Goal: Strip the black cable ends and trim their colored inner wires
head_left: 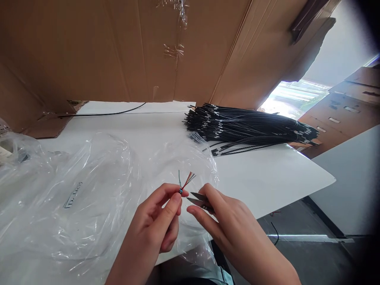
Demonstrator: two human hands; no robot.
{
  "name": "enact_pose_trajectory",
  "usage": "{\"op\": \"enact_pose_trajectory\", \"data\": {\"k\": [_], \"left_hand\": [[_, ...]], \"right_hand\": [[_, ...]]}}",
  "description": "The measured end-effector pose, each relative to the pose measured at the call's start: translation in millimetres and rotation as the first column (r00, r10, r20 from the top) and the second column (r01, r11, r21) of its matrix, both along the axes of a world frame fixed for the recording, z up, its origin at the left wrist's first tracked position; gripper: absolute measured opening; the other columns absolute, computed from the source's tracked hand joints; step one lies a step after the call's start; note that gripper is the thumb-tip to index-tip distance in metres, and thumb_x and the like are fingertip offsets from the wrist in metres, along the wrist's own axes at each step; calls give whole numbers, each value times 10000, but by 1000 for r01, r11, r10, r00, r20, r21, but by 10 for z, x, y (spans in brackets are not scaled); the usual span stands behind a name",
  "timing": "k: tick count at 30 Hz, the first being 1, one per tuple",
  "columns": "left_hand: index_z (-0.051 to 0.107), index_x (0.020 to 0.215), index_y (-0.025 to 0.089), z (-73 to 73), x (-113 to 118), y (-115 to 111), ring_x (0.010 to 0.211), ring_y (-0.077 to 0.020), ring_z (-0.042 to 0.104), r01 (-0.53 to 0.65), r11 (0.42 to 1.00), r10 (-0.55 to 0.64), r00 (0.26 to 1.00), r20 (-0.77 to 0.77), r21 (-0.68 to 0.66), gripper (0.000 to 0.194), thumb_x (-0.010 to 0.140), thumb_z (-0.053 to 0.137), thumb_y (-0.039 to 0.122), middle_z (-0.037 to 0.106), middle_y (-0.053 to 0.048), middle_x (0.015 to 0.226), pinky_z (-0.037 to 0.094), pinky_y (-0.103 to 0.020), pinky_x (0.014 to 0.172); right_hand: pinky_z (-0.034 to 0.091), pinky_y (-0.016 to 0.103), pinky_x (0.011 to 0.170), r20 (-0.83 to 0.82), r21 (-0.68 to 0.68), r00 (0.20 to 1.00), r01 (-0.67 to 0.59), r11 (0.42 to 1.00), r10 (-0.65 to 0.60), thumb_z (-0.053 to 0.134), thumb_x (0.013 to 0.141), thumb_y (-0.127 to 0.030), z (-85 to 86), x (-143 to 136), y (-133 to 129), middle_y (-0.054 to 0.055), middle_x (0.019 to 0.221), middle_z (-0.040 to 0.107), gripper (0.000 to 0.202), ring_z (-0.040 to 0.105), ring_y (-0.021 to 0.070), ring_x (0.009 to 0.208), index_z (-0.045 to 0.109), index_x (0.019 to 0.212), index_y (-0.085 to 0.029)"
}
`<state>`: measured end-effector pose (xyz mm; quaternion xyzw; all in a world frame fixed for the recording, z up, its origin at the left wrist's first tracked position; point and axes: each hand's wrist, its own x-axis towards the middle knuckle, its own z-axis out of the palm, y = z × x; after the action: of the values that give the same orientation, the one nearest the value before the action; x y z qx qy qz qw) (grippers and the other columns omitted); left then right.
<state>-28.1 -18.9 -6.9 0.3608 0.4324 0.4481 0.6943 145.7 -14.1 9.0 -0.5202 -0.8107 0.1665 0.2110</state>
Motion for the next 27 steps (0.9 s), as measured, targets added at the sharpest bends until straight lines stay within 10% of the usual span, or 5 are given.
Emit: {"op": "enact_pose_trajectory", "data": {"k": [27], "left_hand": [[615,919,257,6,-37,-14,406,-55,319,-27,996,39,989,-140,85,177,954,639,429,369,97,490,233,-176,409]], "right_hand": [[253,280,485,78,-205,996,-28,978,45,390,1072,-307,143,-95,78,-33,689,625,219,486,166,514,412,862,-250]]}}
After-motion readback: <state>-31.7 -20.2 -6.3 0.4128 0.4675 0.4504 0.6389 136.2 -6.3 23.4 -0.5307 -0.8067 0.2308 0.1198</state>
